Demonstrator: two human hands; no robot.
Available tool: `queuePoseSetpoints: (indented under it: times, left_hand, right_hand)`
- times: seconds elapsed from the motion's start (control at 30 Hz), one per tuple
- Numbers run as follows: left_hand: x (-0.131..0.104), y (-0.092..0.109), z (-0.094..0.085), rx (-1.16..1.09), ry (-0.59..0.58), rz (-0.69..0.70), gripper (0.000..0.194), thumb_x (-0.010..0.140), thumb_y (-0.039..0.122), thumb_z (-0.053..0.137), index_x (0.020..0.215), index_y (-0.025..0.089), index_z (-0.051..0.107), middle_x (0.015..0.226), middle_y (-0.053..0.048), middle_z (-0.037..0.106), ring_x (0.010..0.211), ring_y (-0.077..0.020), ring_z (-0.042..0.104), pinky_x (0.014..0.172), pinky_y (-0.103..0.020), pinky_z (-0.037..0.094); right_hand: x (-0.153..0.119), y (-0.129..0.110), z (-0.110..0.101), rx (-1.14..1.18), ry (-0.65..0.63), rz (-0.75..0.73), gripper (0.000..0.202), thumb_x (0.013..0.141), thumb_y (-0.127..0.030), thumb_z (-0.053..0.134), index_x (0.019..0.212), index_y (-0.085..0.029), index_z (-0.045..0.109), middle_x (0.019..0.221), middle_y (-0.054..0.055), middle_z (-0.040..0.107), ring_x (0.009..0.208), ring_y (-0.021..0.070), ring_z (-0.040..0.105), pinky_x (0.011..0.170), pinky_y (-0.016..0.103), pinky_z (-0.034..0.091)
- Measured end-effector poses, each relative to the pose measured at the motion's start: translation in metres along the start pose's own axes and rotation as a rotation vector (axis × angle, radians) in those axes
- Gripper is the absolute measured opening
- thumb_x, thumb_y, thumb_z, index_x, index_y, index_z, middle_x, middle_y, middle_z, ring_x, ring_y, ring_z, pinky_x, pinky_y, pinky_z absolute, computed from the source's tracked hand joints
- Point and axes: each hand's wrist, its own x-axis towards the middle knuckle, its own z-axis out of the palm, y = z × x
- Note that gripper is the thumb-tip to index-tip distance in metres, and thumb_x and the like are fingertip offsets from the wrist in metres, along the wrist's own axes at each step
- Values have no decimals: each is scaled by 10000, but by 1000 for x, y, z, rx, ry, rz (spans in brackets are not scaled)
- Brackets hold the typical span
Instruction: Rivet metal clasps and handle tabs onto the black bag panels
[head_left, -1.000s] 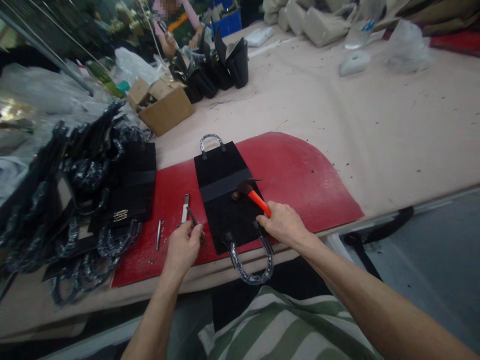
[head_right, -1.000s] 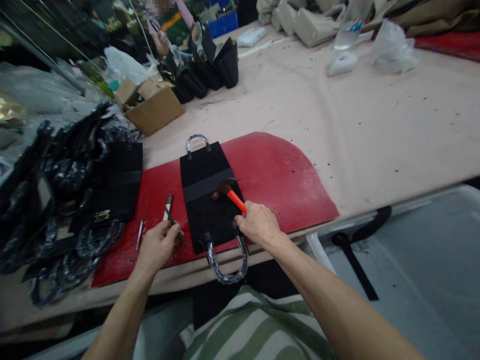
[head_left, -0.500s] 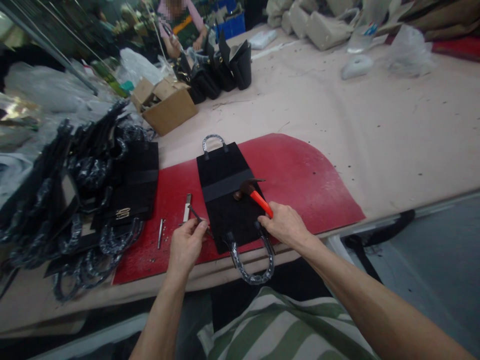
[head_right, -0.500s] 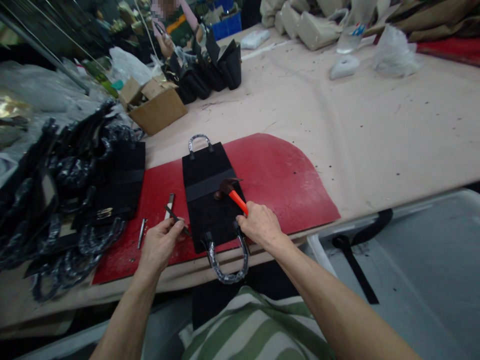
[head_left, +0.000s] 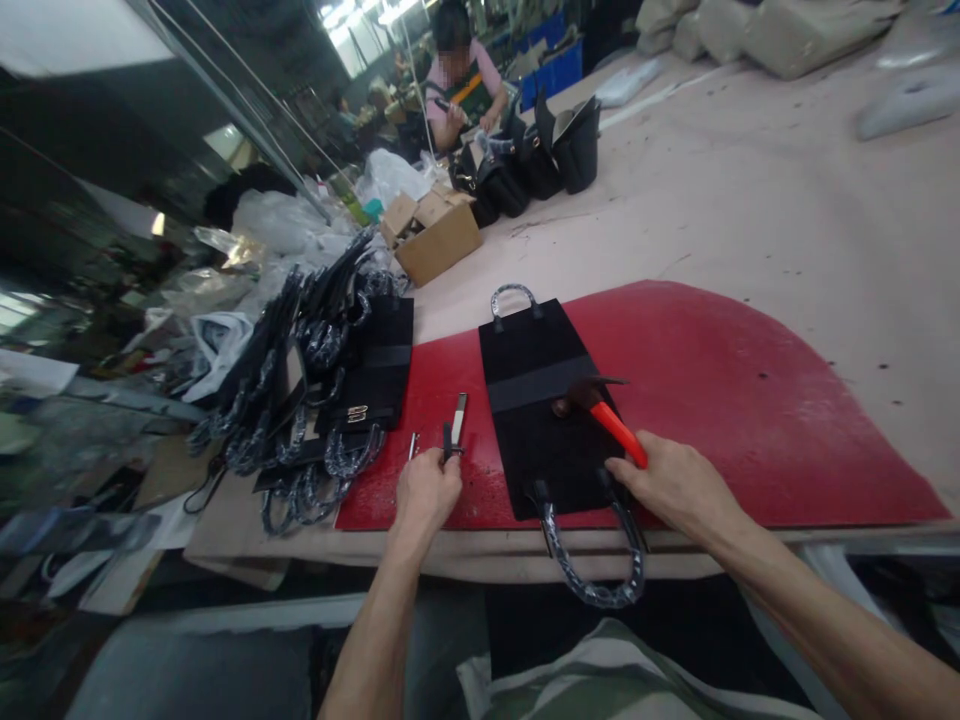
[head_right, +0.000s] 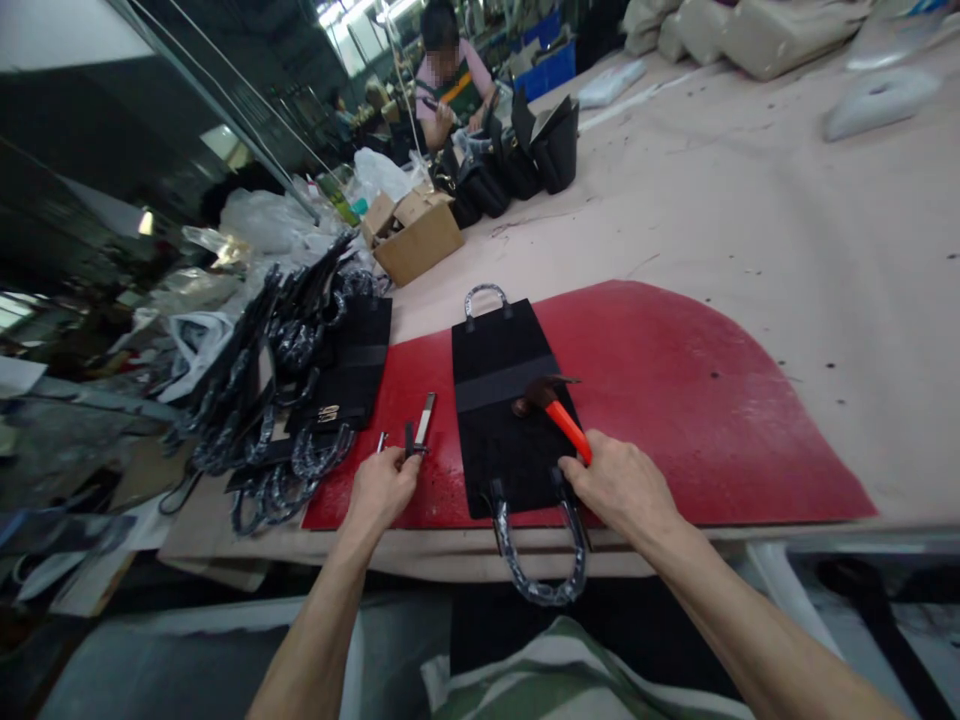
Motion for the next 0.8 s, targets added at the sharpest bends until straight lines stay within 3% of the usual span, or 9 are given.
queuePoseSetpoints:
  times: [0.1, 0.23, 0.5, 0.67, 0.8]
  left_hand:
    - [18, -18, -8, 34, 22, -34, 351, 918, 389, 463, 922, 164, 733, 918, -188, 748, 895, -328, 706, 713, -350, 443]
    - [36, -32, -5, 58, 19, -19, 322, 900, 341, 489, 906, 132, 734, 934, -209, 745, 911, -318, 707, 732, -340, 443]
    - [42, -52, -7, 27, 82, -42, 355, 945, 392, 435, 886, 186, 719, 933, -162, 751, 909, -278, 701, 736, -322, 442]
    - [58, -71, -4, -100, 33, -133, 217, 775, 391, 673, 700, 188, 655, 773, -119, 726, 824, -266, 690, 696, -308, 446]
    - [68, -74, -1, -225, -43, -114, 190, 711, 295, 684, 586, 185, 595, 554, -52, 632, 638, -207, 653, 609, -272, 450]
  right_hand:
    - [-2, -3, -3, -9, 2, 9, 261, 903, -450, 538, 939, -199, 600, 806, 105, 690, 808, 283, 675, 603, 306, 330]
    - [-2, -3, -4, -5, 4, 3, 258, 905, -446, 540, 938, -200, 607, 808, 108, 695, 808, 284, 675, 610, 304, 337]
    - [1, 0, -1, -3, 8, -8, 264, 911, -452, 534, 933, -199, 605, 818, 122, 693, 805, 295, 673, 627, 319, 348]
    - [1, 0, -1, -15, 6, -1, 281, 901, -458, 540, 946, -192, 620, 820, 120, 693, 804, 289, 671, 618, 317, 343]
    - [-2, -1, 0, 3, 43, -12, 280, 882, -447, 554, 938, -184, 631, 824, 113, 700, 805, 278, 674, 609, 313, 330]
